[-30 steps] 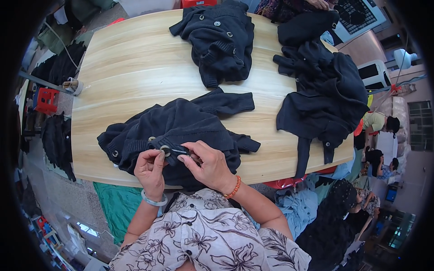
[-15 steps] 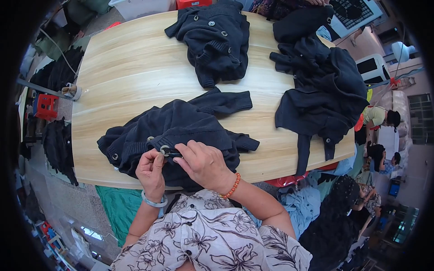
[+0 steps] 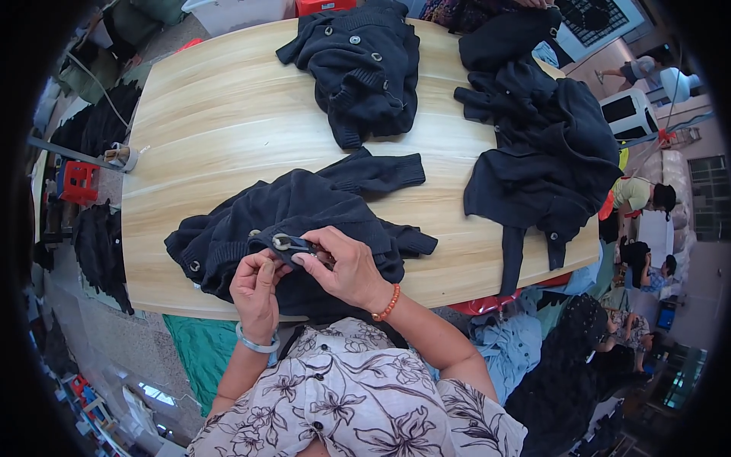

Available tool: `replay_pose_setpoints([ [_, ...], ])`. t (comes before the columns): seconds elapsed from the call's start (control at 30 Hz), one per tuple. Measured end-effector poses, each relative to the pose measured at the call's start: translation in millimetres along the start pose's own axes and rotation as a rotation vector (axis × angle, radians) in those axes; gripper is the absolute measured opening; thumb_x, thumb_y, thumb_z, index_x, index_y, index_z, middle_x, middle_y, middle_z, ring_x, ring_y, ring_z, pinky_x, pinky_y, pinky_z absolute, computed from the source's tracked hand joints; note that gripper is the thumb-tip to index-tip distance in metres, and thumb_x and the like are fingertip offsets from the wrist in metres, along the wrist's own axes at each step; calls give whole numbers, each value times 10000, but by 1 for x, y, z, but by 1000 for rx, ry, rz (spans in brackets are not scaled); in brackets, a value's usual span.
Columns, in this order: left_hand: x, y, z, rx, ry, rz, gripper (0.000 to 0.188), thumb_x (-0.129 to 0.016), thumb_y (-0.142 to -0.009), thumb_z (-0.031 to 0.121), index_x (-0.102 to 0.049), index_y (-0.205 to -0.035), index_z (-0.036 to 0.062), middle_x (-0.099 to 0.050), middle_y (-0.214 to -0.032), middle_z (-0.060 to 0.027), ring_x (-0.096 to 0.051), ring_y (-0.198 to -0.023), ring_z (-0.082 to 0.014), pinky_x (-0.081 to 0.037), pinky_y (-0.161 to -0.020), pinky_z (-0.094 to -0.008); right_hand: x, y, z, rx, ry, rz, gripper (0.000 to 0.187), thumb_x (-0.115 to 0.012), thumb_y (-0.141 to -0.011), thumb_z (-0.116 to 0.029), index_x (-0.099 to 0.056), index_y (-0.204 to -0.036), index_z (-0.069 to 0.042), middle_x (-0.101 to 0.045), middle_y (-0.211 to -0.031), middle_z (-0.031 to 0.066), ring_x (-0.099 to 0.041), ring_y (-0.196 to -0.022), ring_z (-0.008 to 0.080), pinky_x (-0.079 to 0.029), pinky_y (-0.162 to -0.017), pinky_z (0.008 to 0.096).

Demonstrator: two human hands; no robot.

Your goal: Inspecting black knit garments and using scissors to trim loose threads and check eyelets.

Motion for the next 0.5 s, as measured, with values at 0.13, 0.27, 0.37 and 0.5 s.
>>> replay_pose_setpoints([
  [0.13, 1, -3, -5, 69, 44, 0, 121, -535, -1015, 112, -566, -1042, -2, -648, -1081, -122, -643, -952, -168, -546, -889, -334, -14, -3, 10, 103, -182, -20, 449, -754, -837, -144, -606, -1232, 9, -609, -895, 44, -546, -763, 77, -444, -660, 231],
  [0.27, 6, -6, -7, 61, 127, -28, 229, -465, -1050, 224, -530, -1169, 39, -634, -1019, -69, -635, -941, -138, -533, -896, -332, -17, -5, 13, 60, -151, 1, 387, -711, -743, 43, -701, -1117, -56, -561, -788, 34, -549, -693, 106, -444, -612, 242],
  [0.37, 1, -8, -3, 137, 223, 7, 359, -525, -1021, 207, -437, -1350, 94, -602, -1068, -15, -593, -940, -87, -521, -844, -288, -17, -1, 13, 172, -84, 66, 390, -715, -719, 75, -720, -1078, -75, -561, -772, 38, -558, -652, 118, -440, -569, 238],
  [0.5, 7, -11, -5, 236, 116, -74, 221, -588, -984, 127, -588, -1185, 34, -640, -1029, -22, -611, -883, -88, -499, -799, -232, -11, 1, 9, 368, 154, 119, 424, -730, -621, 70, -745, -1005, -110, -575, -795, 50, -606, -637, 161, -488, -542, 264],
])
Point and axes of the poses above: each hand's wrist, its own y-axis away from the middle knuckle, its own x-axis out of the back of the hand, z = x × y, the point moved 2 cm from there along -y, towards the middle knuckle
